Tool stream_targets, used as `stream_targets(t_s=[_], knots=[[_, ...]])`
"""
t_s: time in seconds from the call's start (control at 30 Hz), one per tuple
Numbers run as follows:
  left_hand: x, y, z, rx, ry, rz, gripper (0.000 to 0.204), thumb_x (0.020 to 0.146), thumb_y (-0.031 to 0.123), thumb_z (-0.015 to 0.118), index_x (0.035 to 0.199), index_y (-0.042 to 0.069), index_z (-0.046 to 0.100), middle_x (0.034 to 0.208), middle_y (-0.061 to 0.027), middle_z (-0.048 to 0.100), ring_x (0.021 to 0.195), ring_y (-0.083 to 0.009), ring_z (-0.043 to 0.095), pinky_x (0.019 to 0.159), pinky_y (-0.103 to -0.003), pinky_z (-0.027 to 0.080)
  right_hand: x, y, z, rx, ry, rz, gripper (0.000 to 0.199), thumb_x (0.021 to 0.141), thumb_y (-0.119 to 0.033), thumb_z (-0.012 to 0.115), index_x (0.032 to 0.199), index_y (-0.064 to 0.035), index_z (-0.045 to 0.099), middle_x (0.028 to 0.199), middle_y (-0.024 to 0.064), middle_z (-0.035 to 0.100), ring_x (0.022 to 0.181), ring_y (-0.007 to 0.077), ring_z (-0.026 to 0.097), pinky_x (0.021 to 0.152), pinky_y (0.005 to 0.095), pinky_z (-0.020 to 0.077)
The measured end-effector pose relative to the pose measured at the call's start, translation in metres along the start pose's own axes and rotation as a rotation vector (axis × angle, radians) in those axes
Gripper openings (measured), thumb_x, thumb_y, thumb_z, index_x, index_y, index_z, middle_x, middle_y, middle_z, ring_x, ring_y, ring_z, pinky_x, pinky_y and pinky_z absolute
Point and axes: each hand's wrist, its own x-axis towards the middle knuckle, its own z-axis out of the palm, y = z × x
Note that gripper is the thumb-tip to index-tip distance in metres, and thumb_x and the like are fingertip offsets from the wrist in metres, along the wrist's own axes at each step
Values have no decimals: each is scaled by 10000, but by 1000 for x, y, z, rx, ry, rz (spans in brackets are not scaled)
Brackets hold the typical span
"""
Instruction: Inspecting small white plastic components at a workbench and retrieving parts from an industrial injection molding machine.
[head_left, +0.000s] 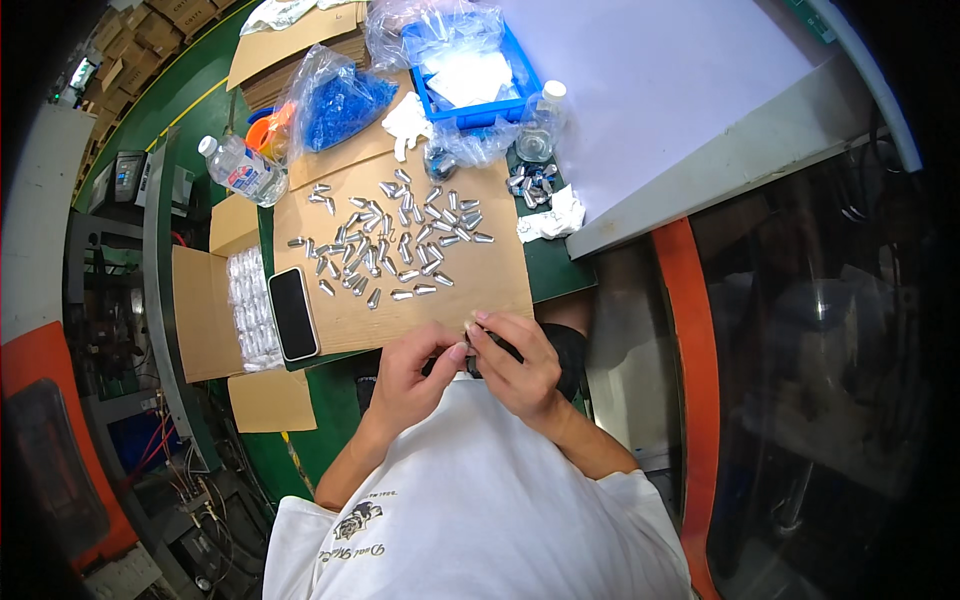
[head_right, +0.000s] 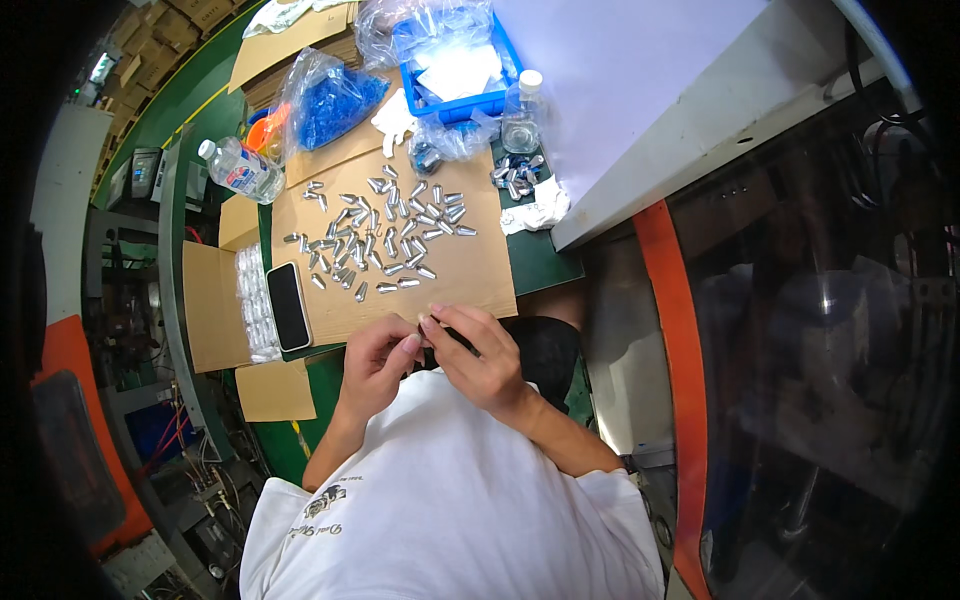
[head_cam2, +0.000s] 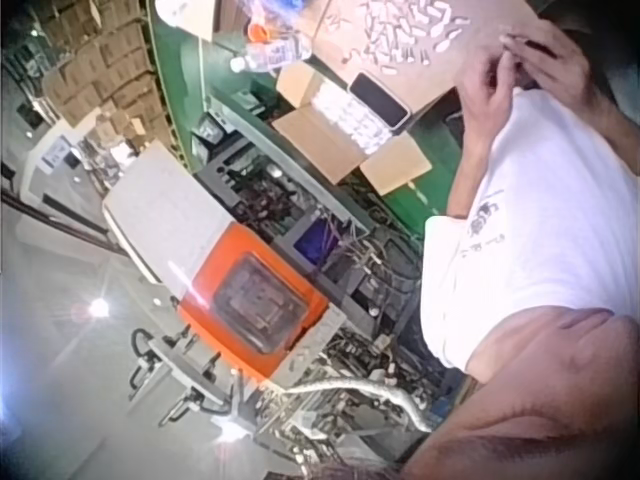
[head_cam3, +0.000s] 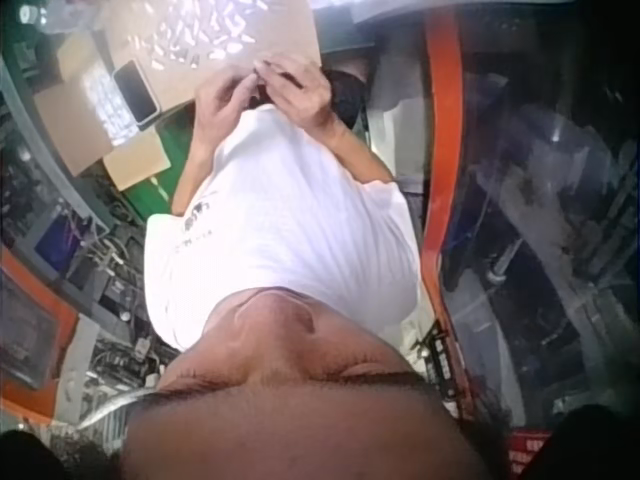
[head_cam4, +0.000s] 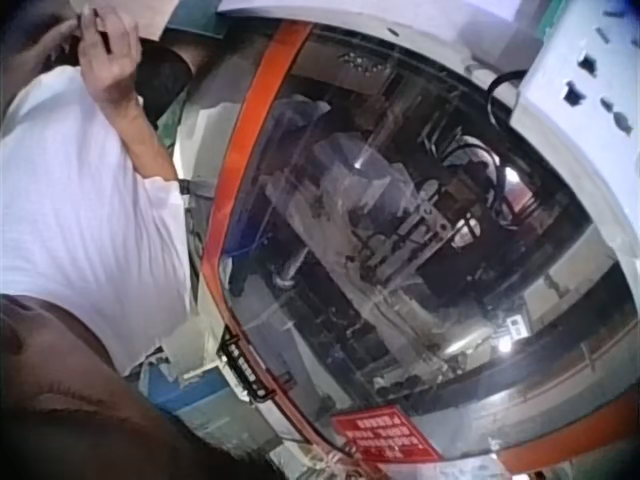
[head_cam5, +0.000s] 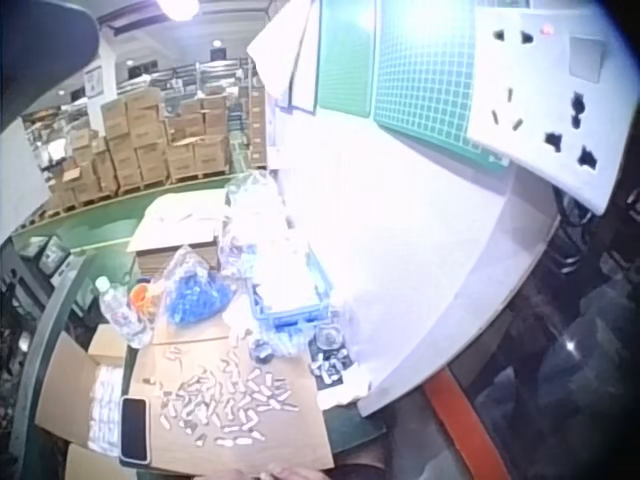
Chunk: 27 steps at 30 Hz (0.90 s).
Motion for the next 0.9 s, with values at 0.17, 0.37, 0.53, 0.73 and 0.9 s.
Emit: stream_targets(t_s=[0.17,0.37,0.53,0.73,0.9], knots=[[-1,-1,-1,-49,-15,23,92,919,48,585,925,-22,645,749,-86,629,632,-137,597,566,-248,459,2,-3,0,-6,4,-1,394,660,104,701,1048,35,695,1076,147,638,912,300,641,738,351,547],[-3,-2,-6,-31,-30,1,94,917,53,594,916,-24,648,732,-86,629,626,-139,602,568,-250,466,2,-3,0,-9,-9,-16,386,663,106,706,1044,41,693,1069,151,637,912,301,641,740,352,548],[1,-3,-7,16,-11,-41,92,916,52,600,919,-29,644,737,-85,630,640,-137,613,567,-248,474,1,0,5,-77,-36,-44,379,670,104,713,1043,45,692,1075,150,631,913,302,640,741,353,550],[2,-3,-7,-25,-64,3,97,928,59,592,946,-25,637,768,-85,634,650,-131,615,584,-248,480,1,2,2,-22,-23,-11,368,680,104,709,1044,50,690,1073,151,629,913,308,641,740,357,550],[1,-4,-6,-28,-50,-10,98,930,60,586,930,-23,638,757,-84,636,647,-139,615,586,-252,479,-5,5,4,-33,-37,-16,398,700,75,683,1095,29,685,1124,136,624,940,290,639,792,353,552]])
